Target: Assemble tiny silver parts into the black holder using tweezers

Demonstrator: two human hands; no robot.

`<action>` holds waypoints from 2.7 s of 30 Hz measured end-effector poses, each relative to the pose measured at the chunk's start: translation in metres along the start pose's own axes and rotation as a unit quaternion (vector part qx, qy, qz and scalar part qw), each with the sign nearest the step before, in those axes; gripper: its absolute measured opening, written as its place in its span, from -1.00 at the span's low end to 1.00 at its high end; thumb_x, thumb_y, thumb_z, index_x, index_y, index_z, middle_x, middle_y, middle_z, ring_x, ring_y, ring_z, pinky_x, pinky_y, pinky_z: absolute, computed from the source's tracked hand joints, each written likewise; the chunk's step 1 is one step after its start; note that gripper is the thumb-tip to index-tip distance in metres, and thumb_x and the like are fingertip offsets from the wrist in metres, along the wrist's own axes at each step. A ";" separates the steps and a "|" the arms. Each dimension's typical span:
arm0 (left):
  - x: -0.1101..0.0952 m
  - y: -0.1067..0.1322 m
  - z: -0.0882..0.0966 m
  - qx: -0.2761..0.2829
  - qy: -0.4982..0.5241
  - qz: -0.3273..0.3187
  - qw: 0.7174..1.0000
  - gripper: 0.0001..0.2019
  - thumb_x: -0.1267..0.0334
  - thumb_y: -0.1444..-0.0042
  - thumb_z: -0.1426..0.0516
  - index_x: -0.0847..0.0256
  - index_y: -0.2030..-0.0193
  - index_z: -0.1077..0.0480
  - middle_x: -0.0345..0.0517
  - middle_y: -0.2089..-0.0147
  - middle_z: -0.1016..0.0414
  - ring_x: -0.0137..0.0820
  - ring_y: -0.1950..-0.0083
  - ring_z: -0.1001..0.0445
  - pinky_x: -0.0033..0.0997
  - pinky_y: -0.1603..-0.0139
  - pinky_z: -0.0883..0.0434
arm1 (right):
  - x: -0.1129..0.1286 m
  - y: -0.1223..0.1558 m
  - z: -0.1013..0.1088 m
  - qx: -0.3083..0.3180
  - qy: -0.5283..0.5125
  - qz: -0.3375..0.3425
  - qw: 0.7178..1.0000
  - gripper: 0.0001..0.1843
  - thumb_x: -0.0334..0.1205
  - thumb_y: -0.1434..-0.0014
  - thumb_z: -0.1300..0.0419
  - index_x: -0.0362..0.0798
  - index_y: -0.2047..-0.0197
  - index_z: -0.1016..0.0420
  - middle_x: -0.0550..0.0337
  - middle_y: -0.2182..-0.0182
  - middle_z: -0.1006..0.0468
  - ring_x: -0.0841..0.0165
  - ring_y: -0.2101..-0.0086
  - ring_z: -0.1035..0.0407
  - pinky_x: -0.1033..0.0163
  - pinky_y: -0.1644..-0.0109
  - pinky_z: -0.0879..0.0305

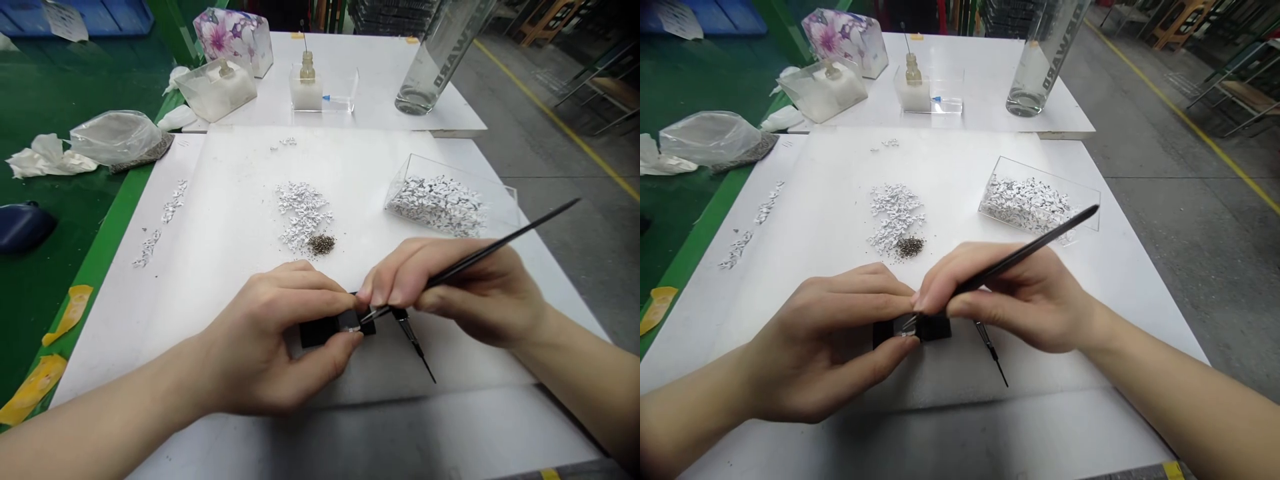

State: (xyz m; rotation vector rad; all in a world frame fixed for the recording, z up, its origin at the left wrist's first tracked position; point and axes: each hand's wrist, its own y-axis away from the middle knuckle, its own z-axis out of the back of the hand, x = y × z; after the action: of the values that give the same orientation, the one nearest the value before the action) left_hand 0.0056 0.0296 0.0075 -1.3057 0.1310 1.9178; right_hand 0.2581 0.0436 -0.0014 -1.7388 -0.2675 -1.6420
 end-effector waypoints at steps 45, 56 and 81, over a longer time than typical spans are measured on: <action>0.000 0.001 0.001 0.006 0.003 -0.012 1.000 -0.85 0.48 -0.24 -0.24 0.49 0.13 -0.66 0.14 0.21 -0.71 -0.30 0.24 -0.60 -0.32 0.15 -0.55 | -0.005 0.002 0.000 0.060 -0.001 -0.002 0.998 -0.86 -0.38 -0.39 -0.33 -0.08 0.01 -0.70 0.07 0.11 -0.73 0.32 0.03 -0.63 0.27 -0.15 -0.58; 0.002 0.000 0.001 0.008 0.003 -0.011 1.000 -0.83 0.49 -0.24 -0.24 0.52 0.11 -0.66 0.16 0.19 -0.71 -0.31 0.23 -0.61 -0.33 0.14 -0.55 | -0.005 0.002 0.000 0.061 0.008 0.003 0.998 -0.84 -0.38 -0.39 -0.33 -0.05 0.01 -0.71 0.08 0.11 -0.73 0.29 0.03 -0.64 0.22 -0.14 -0.61; 0.002 0.001 0.000 0.001 0.002 -0.018 1.000 -0.87 0.47 -0.24 -0.23 0.36 0.15 -0.63 0.07 0.21 -0.71 -0.30 0.24 -0.62 -0.31 0.16 -0.56 | -0.005 0.002 -0.001 0.060 0.008 -0.002 0.998 -0.84 -0.35 -0.41 -0.33 -0.05 0.00 -0.72 0.07 0.11 -0.75 0.30 0.03 -0.64 0.24 -0.15 -0.59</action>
State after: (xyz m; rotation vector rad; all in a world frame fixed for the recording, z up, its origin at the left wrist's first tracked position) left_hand 0.0049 0.0295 0.0057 -1.3031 0.1117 1.8841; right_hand 0.2573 0.0430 -0.0067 -1.6363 -0.3548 -1.6075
